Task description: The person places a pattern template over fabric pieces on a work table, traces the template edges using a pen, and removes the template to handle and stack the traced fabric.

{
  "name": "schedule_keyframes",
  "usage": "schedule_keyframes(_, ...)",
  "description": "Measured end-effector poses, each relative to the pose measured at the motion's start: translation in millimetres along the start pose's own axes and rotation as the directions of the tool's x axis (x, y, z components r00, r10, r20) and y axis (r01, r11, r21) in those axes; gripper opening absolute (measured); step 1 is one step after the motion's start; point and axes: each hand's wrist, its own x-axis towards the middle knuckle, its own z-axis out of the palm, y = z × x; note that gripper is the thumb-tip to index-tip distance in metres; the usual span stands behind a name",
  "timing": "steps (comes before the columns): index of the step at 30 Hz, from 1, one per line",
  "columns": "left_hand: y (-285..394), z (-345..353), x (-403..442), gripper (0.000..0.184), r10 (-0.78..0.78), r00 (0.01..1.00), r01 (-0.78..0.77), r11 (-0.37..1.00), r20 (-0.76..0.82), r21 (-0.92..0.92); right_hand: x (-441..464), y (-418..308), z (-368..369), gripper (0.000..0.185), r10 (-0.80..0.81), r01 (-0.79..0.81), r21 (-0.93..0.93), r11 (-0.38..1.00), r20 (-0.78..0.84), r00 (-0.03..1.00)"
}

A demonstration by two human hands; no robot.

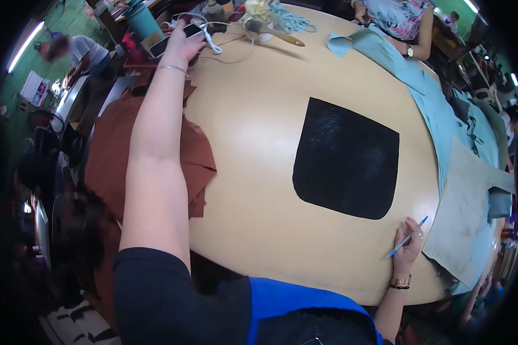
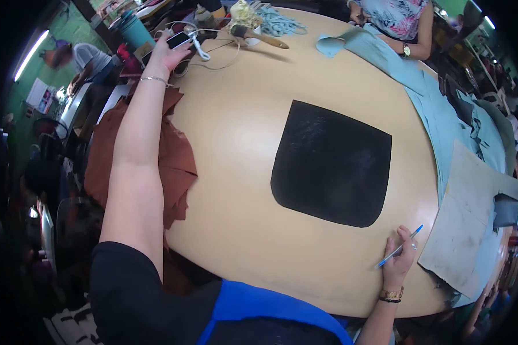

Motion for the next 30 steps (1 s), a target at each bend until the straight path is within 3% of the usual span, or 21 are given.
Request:
schedule_keyframes(1, -7.5, -16.0, 5.9, 0.064, -0.045, 0.998, 0.04, 0.995, 0.049, 0.091, -0.3, -0.7, 0.6, 0.03, -0.006, 0.006, -0.004, 1.0, 0.0, 1.0)
schedule_keyframes(3, -12.4, -13.8, -77.6, 0.067, -0.045, 0.986, -0.037, 0.88, 0.16, 0.474, 0.1, 2.4, 0.5, 0.029, -0.025, 0.025, -0.01, 1.0, -0.003, 1.0)
schedule_keyframes(4, -11.8, -21.7, -108.6, 0.066, -0.06, 0.975, -0.095, 0.761, 0.215, 0.642, -1.1, 5.4, 1.9, 0.029, -0.033, 0.033, -0.008, 0.999, -0.011, 0.999)
schedule_keyframes(5, -15.3, -51.9, -119.7, 0.061, 0.024, 0.942, -0.278, 0.616, 0.335, 0.737, -1.6, 8.0, 3.2, 0.029, -0.042, 0.042, -0.006, 0.999, -0.022, 0.999)
schedule_keyframes(6, -18.1, -79.7, -131.5, 0.056, 0.078, 0.881, -0.451, 0.434, 0.467, 0.78, -0.6, 8.0, 2.6, 0.028, -0.046, 0.045, -0.014, 0.999, -0.018, 0.999)
schedule_keyframes(8, -5.8, -74.6, -237.5, 0.052, 0.105, 0.921, -0.389, 0.313, 0.376, 0.866, -0.6, 4.2, 1.3, 0.028, -0.047, 0.046, -0.027, 0.999, -0.013, 0.999)
schedule_keyframes(10, -10.9, -103.5, -294.9, 0.049, 0.127, 0.935, -0.328, -0.049, 0.332, 0.943, 0.5, 2.1, 1.4, 0.029, -0.027, 0.027, -0.027, 0.999, -0.002, 1.0)
schedule_keyframes(12, -20.9, -123.6, -332.7, 0.047, 0.121, 0.882, -0.404, -0.308, 0.456, 0.862, -1.8, 0.0, -2.3, 0.029, -0.02, 0.02, -0.035, 0.999, 0.005, 1.0)
schedule_keyframes(15, -51.4, -161.2, -343.9, 0.036, 0.302, 0.768, -0.469, -0.334, 0.564, 0.817, -0.7, -1.6, -1.8, 0.03, -0.044, 0.043, -0.036, 0.998, -0.008, 0.999)
schedule_keyframes(19, -61.8, -176.6, -337.0, 0.017, 0.373, 0.816, -0.391, -0.206, 0.441, 0.897, -2.6, 5.4, 0.1, 0.03, -0.055, 0.054, -0.024, 0.998, -0.025, 0.998)
schedule_keyframes(22, -55.6, -164.4, -334.8, 0.015, 0.432, 0.848, -0.33, -0.02, 0.306, 0.944, -3.9, 5.3, 1.4, 0.03, -0.066, 0.069, 0.031, 0.997, -0.066, 0.996)
schedule_keyframes(23, -57.3, -168.5, -325.7, 0.018, 0.52, 0.792, -0.375, 0.0, 0.32, 0.927, -4.6, 5.7, 1.7, 0.03, -0.07, 0.073, 0.041, 0.997, -0.068, 0.995)
schedule_keyframes(27, -48.1, -155.2, -295.3, 0.021, 0.38, 0.915, -0.341, 0.551, 0.135, 0.762, -4.3, 5.8, 0.3, 0.031, -0.078, 0.08, 0.031, 0.996, -0.065, 0.995)
schedule_keyframes(30, -55.8, -89.1, -301.8, 0.017, 0.355, 0.929, -0.349, 0.751, 0.102, 0.561, -4.0, 4.0, -2.1, 0.032, -0.047, 0.047, -0.003, 0.999, -0.047, 0.998)
